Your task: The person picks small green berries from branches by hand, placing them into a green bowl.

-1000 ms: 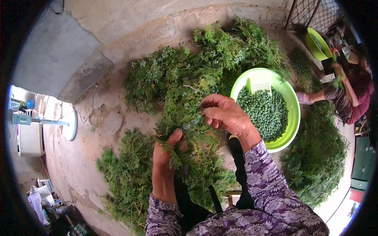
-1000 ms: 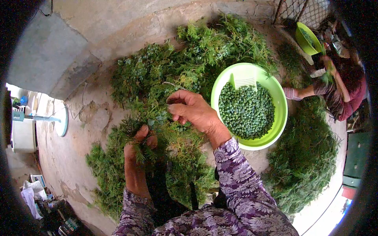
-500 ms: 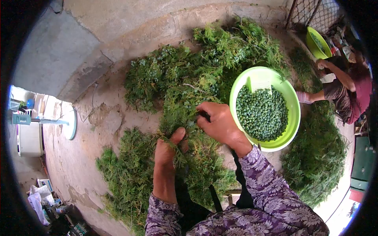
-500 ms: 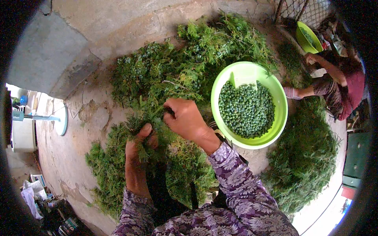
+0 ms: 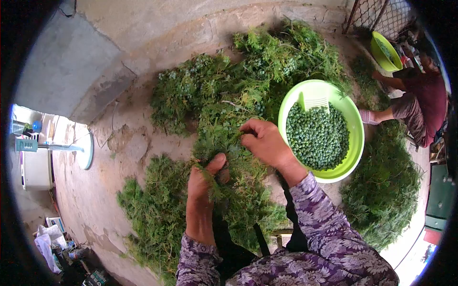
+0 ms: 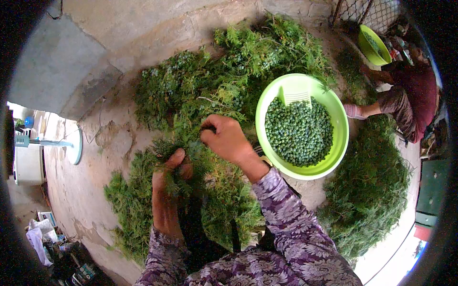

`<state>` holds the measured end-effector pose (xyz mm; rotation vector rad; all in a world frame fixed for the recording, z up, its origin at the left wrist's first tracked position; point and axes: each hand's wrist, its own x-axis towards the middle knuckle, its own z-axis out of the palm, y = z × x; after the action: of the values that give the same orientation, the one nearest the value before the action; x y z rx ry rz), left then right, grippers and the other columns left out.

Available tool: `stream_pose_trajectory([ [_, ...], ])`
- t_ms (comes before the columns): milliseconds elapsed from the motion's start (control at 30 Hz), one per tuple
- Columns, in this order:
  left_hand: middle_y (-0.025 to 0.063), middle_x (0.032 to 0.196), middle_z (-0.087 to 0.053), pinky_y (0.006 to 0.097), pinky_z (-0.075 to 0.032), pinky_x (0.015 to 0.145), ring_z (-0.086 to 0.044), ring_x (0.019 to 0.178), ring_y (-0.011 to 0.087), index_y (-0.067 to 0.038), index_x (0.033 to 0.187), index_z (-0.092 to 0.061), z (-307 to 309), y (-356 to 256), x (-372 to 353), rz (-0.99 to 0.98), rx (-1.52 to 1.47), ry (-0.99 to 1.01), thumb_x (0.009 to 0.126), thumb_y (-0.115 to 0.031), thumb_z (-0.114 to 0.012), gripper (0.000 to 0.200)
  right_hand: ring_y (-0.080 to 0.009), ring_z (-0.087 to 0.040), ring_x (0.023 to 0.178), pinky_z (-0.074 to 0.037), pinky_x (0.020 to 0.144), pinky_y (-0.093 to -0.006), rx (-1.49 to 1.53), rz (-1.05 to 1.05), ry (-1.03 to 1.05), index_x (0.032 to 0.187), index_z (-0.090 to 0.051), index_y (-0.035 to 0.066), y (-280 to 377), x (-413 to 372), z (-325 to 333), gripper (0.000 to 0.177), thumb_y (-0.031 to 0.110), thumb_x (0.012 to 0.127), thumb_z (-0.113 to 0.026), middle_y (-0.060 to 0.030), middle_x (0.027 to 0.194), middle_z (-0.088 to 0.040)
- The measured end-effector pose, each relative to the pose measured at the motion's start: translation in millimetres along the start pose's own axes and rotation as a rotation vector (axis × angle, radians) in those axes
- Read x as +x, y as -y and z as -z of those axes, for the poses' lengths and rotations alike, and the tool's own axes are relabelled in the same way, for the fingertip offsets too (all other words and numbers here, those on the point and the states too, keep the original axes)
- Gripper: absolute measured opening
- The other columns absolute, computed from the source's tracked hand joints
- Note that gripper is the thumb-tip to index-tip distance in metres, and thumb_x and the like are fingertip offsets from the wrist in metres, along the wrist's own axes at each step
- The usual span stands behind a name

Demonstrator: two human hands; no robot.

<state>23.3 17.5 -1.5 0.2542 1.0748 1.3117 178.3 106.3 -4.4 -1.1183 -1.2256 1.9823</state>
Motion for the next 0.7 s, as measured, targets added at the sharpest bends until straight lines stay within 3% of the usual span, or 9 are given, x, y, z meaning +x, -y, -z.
stream_pose_trajectory([
  [100, 0.0043, 0.079, -0.057, 0.0241, -0.04, 0.044, -0.052, 0.057, 0.0133, -0.004, 0.099, -0.053, -13.4, -9.4, -7.4, -0.03, 0.146, -0.058, 0.073, -0.005, -0.063, 0.028, -0.0029, -0.036, 0.047, -0.027, 0.04, -0.0155, -0.749, 0.573, -0.24, 0.094, -0.05, -0.001, -3.0, 1.2, -2.0, 0.02, 0.006, 0.076, -0.054, -0.0031, 0.065, -0.052],
  [167, 0.0037, 0.078, -0.057, 0.0237, -0.04, 0.046, -0.053, 0.061, 0.0133, -0.004, 0.098, -0.054, -10.4, -15.3, -12.7, 0.032, -0.011, -0.125, 0.072, -0.006, -0.064, 0.028, -0.0087, -0.044, 0.048, -0.035, 0.042, -0.0224, 0.552, -0.146, 0.288, 0.082, -0.053, 0.0, 18.5, -8.4, 9.9, 0.012, 0.008, 0.073, -0.055, -0.0059, 0.064, -0.054],
  [233, 0.0036, 0.078, -0.057, 0.0238, -0.041, 0.047, -0.053, 0.063, 0.0132, -0.004, 0.098, -0.054, 0.3, -13.0, -9.1, 0.049, -0.048, -0.07, 0.072, -0.006, -0.064, 0.028, -0.0133, -0.049, 0.052, -0.042, 0.049, -0.0286, 0.545, -0.168, 0.283, 0.076, -0.053, -0.002, 21.3, -11.3, 6.2, 0.015, 0.011, 0.069, -0.057, -0.0089, 0.061, -0.053],
  [333, 0.004, 0.078, -0.057, 0.0243, -0.042, 0.047, -0.053, 0.064, 0.0135, -0.004, 0.097, -0.054, -3.6, -14.1, -8.9, 0.035, 0.054, -0.029, 0.071, -0.006, -0.065, 0.028, -0.0196, -0.053, 0.053, -0.044, 0.052, -0.0296, -0.75, 0.535, -0.155, 0.083, -0.056, 0.0, 4.7, -2.1, -4.4, 0.016, 0.01, 0.071, -0.055, -0.0125, 0.068, -0.058],
  [433, 0.0049, 0.077, -0.057, 0.0252, -0.042, 0.047, -0.053, 0.06, 0.0136, -0.003, 0.096, -0.055, -15.8, -17.1, -11.5, -0.02, 0.151, -0.087, 0.071, -0.005, -0.065, 0.027, -0.0244, -0.056, 0.057, -0.046, 0.057, -0.0324, -0.811, 0.51, -0.22, 0.084, -0.056, 0.001, -3.5, -3.2, -10.1, 0.017, 0.011, 0.071, -0.054, -0.0167, 0.072, -0.057],
  [500, 0.0052, 0.076, -0.058, 0.0257, -0.041, 0.046, -0.052, 0.057, 0.0133, -0.003, 0.094, -0.055, -14.7, -15.1, -12.3, -0.038, 0.112, -0.128, 0.071, -0.005, -0.065, 0.026, -0.0184, -0.05, 0.049, -0.042, 0.047, -0.0288, -0.705, 0.567, -0.234, 0.083, -0.054, -0.001, 2.5, -2.0, -4.7, 0.015, 0.008, 0.07, -0.054, -0.0127, 0.065, -0.056],
  [567, 0.0055, 0.075, -0.058, 0.0268, -0.04, 0.046, -0.05, 0.053, 0.0137, -0.002, 0.092, -0.056, -2.4, -8.0, -11.4, -0.018, 0.037, -0.184, 0.07, -0.005, -0.065, 0.024, -0.0094, -0.04, 0.044, -0.032, 0.038, -0.0221, 0.501, -0.088, 0.15, 0.083, -0.052, -0.001, 17.1, -7.8, 13.9, 0.013, 0.004, 0.071, -0.052, -0.0064, 0.061, -0.049],
  [600, 0.0055, 0.075, -0.058, 0.0268, -0.04, 0.046, -0.05, 0.053, 0.0137, -0.002, 0.092, -0.056, 5.2, -6.5, -12.9, -0.02, 0.035, -0.186, 0.07, -0.005, -0.065, 0.024, -0.0032, -0.027, 0.041, -0.018, 0.035, -0.0174, 0.606, -0.038, 0.078, 0.084, -0.051, 0.001, 16.4, -6.6, 21.1, 0.009, 0.002, 0.075, -0.05, -0.0012, 0.061, -0.046],
  [700, 0.0074, 0.074, -0.058, 0.0267, -0.04, 0.046, -0.049, 0.052, 0.014, -0.001, 0.092, -0.056, 15.9, -7.2, -16.6, -0.038, -0.271, -0.068, 0.072, -0.009, -0.064, 0.023, -0.0049, -0.028, 0.04, -0.021, 0.035, -0.0184, 0.609, 0.077, -0.021, 0.085, -0.05, 0.001, 20.6, -7.7, 38.7, 0.01, 0.003, 0.075, -0.049, -0.0033, 0.063, -0.047],
])
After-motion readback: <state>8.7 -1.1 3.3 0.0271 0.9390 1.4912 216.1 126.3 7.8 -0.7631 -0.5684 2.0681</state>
